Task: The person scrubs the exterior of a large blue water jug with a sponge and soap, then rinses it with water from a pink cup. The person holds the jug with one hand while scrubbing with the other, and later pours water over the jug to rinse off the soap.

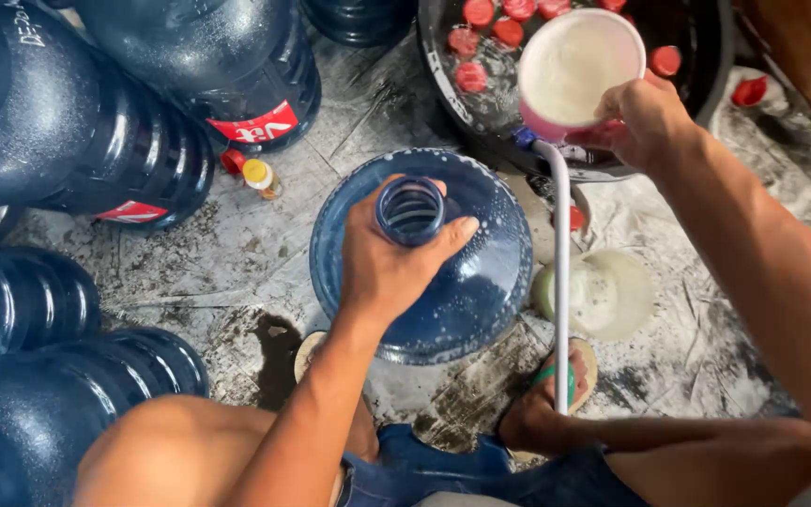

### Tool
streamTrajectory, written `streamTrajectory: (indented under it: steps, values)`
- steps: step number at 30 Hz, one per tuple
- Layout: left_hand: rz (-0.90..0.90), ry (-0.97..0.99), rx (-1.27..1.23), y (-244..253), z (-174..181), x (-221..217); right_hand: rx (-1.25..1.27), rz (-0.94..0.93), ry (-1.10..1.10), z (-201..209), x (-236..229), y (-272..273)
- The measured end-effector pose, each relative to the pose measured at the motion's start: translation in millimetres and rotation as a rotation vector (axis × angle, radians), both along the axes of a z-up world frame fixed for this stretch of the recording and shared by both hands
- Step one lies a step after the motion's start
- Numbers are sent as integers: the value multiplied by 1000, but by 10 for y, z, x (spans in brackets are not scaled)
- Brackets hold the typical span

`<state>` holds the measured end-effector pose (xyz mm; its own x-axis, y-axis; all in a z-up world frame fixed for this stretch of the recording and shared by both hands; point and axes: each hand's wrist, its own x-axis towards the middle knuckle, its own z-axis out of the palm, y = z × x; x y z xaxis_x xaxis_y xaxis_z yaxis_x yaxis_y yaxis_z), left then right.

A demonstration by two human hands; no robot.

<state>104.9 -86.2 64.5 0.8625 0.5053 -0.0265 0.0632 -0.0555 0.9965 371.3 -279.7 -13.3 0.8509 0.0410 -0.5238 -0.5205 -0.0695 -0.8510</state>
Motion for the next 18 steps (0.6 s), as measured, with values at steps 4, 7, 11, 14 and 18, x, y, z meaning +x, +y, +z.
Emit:
streamTrajectory:
  steps: [4,7,11,14,18]
  values:
    - [-15,36,29,-23,-14,25,-101,21,118,1107,-983,39]
    - [-116,2,149,-86,-10,31,-93,49,96,1385,-1373,-37]
    - [-153,-27,259,-259,-38,56,19,72,-49,1605,-1718,-85]
    - [-144,-165,278,-357,-48,80,54,204,-309,1695,-1884,-141]
    - [-181,-276,229,-405,-18,59,34,209,-596,1569,-1957,-274]
